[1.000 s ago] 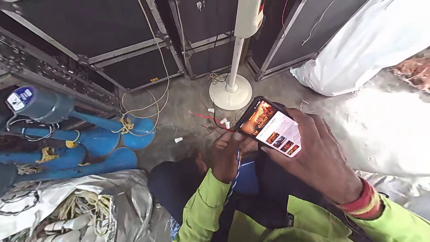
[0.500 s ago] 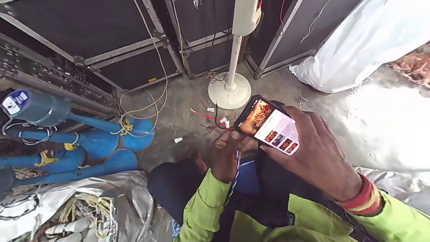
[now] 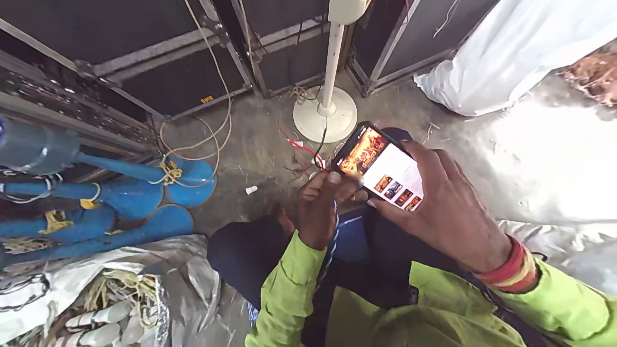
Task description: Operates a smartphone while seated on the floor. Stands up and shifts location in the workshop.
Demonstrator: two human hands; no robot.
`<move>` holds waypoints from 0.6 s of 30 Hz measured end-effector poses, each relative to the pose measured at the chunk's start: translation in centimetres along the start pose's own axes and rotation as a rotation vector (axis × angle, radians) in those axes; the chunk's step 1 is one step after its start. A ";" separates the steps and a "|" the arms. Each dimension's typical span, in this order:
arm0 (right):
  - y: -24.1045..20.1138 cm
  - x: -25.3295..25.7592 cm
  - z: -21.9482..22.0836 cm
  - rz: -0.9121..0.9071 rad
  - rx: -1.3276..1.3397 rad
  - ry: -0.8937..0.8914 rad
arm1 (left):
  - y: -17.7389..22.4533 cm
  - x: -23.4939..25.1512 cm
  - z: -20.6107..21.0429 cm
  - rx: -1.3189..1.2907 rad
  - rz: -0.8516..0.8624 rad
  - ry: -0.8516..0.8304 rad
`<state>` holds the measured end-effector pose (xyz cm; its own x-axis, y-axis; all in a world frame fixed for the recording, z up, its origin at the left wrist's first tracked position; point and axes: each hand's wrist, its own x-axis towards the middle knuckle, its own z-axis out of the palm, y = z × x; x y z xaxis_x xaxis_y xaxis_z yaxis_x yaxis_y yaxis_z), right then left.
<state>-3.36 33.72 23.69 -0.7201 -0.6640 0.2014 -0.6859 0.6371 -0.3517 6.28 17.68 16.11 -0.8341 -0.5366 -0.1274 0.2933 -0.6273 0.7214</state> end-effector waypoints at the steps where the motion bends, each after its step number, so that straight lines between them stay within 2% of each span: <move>1: 0.0 -0.3 0.2 0.035 0.019 -0.028 | -0.1 0.0 -0.1 0.021 -0.015 0.001; 5: 0.2 -1.5 0.8 0.158 0.125 -0.145 | -0.5 -0.1 -0.2 0.068 -0.100 -0.004; 10: 1.9 -3.1 1.1 0.364 0.477 -0.304 | -1.4 -1.0 -0.5 0.149 -0.229 -0.030; 14: 3.4 -3.9 0.7 0.344 0.716 -0.378 | -1.8 -1.3 0.0 0.197 -0.282 -0.011; 18: 4.2 -4.6 0.1 0.454 0.866 -0.414 | -2.1 -0.5 0.5 0.196 -0.311 0.020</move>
<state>-2.88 39.37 21.18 -0.6864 -0.6191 -0.3815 0.0641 0.4710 -0.8798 5.90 19.52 15.00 -0.8596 -0.3495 -0.3729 -0.0693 -0.6432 0.7626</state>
